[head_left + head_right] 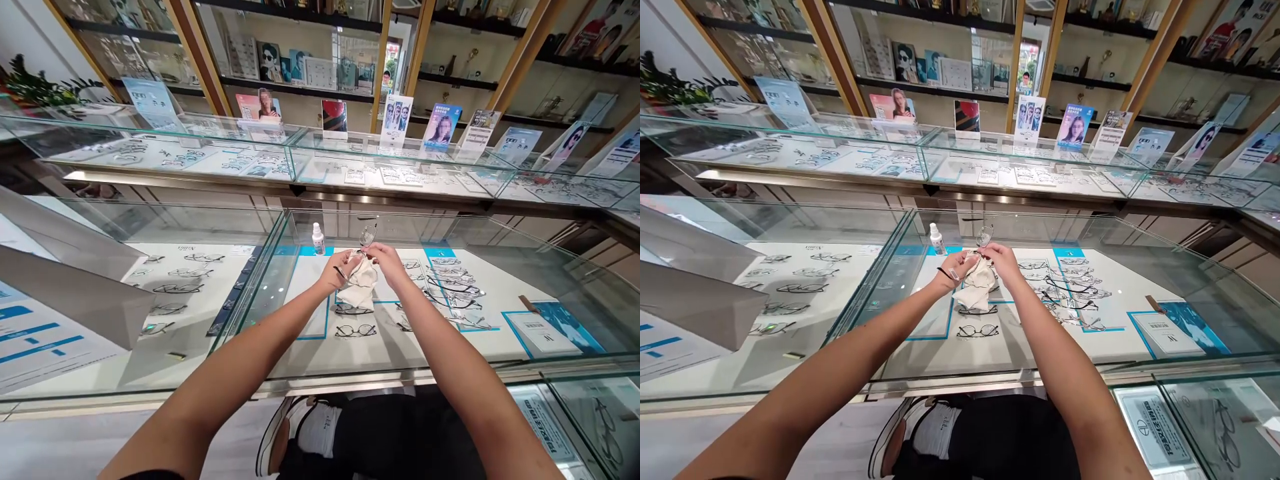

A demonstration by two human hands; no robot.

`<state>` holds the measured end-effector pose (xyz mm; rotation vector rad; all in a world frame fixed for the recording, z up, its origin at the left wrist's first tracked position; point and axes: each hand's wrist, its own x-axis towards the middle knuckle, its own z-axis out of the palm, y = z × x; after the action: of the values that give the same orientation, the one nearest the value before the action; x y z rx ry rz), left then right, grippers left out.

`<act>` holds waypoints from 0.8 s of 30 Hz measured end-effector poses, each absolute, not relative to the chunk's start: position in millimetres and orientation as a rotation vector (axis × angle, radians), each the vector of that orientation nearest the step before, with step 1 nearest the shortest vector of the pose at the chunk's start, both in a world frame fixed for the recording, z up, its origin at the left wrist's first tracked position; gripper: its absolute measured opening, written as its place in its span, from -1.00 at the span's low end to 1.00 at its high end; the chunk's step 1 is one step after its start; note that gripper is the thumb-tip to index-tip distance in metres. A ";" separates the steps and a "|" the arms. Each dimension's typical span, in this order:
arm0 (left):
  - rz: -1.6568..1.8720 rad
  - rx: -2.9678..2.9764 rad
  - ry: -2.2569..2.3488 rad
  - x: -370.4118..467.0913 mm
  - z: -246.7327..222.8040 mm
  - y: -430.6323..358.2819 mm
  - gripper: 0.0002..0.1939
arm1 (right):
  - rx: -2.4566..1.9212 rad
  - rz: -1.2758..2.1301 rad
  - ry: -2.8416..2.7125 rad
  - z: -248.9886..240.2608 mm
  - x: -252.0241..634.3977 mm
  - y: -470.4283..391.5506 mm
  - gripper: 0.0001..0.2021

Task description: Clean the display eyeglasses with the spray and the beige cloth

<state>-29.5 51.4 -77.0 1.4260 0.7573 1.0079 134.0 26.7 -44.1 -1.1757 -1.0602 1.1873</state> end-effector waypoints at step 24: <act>1.102 1.511 0.802 -34.2 -61.3 43.6 -0.59 | -1.093 1.226 -1.181 -36.6 136.5 24.3 -0.72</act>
<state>-34.2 43.6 -61.3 1.5112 0.8020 1.1018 136.5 24.3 -36.6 -1.0927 -1.1809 1.2258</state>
